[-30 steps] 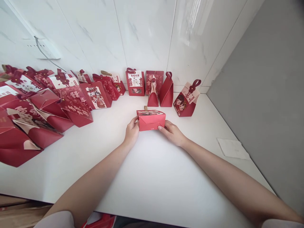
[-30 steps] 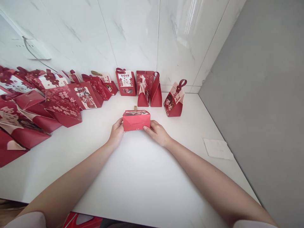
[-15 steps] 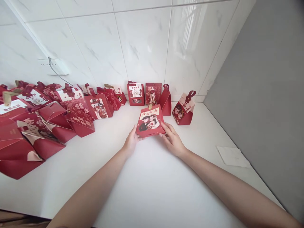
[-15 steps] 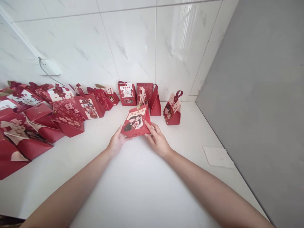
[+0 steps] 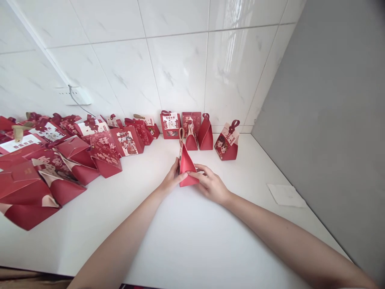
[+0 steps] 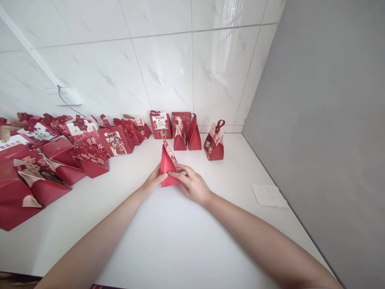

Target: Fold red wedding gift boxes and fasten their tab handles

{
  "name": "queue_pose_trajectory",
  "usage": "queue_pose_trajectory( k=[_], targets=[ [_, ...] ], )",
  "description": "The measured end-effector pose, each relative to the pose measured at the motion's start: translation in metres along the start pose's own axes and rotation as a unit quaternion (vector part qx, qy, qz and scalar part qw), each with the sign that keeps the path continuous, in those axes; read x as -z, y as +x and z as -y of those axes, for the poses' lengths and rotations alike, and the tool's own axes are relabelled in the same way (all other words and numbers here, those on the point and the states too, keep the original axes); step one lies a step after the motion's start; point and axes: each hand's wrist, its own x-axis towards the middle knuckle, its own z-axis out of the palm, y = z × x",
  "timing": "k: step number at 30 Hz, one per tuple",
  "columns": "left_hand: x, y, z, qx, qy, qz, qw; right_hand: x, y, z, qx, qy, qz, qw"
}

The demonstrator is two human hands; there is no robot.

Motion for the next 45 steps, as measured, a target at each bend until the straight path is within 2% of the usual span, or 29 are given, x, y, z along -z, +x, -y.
queue_pose_trajectory(
  k=[2, 5, 9, 14, 19, 22, 25, 28, 30, 32, 35, 38, 45],
  targets=[
    [0.000, 0.002, 0.002, -0.019, 0.038, -0.010, 0.999, 0.001, 0.000, 0.004, -0.031, 0.058, -0.021, 0.998],
    [-0.001, 0.004, 0.011, -0.042, 0.085, -0.050, 0.994, 0.001, -0.001, 0.011, -0.119, 0.153, -0.069, 0.979],
    [0.000, 0.002, 0.026, -0.048, 0.189, -0.102, 0.976, 0.000, -0.001, 0.013, -0.198, 0.093, -0.049, 0.975],
    [0.003, -0.002, 0.032, -0.073, 0.250, -0.090, 0.961, 0.002, 0.000, 0.007, -0.175, 0.003, -0.003, 0.985],
    [0.001, -0.003, 0.025, -0.058, 0.282, -0.101, 0.952, 0.002, 0.001, 0.007, -0.178, 0.011, 0.016, 0.984],
    [-0.002, -0.002, 0.025, -0.052, 0.207, -0.088, 0.973, 0.002, 0.002, 0.008, -0.165, 0.041, -0.009, 0.985],
    [-0.002, 0.003, 0.027, -0.003, 0.056, -0.081, 0.995, 0.002, 0.003, 0.007, -0.135, 0.084, -0.087, 0.983],
    [0.001, 0.008, 0.031, 0.029, -0.032, -0.122, 0.992, 0.001, 0.003, 0.002, -0.187, 0.106, -0.126, 0.968],
    [0.003, 0.011, 0.032, 0.034, -0.061, -0.151, 0.986, 0.001, 0.003, -0.002, -0.258, 0.145, -0.110, 0.949],
    [0.002, 0.010, 0.031, 0.030, -0.080, -0.161, 0.983, 0.000, 0.003, -0.006, -0.293, 0.209, -0.059, 0.931],
    [-0.006, 0.003, 0.025, 0.011, -0.129, -0.139, 0.982, 0.000, 0.004, -0.008, -0.261, 0.253, -0.008, 0.931],
    [-0.016, -0.005, 0.017, -0.034, -0.175, -0.118, 0.977, -0.001, 0.004, -0.005, -0.232, 0.229, -0.005, 0.946],
    [-0.017, -0.006, 0.009, -0.031, -0.061, -0.203, 0.977, 0.000, 0.002, -0.004, -0.230, 0.211, 0.022, 0.950]
  ],
)
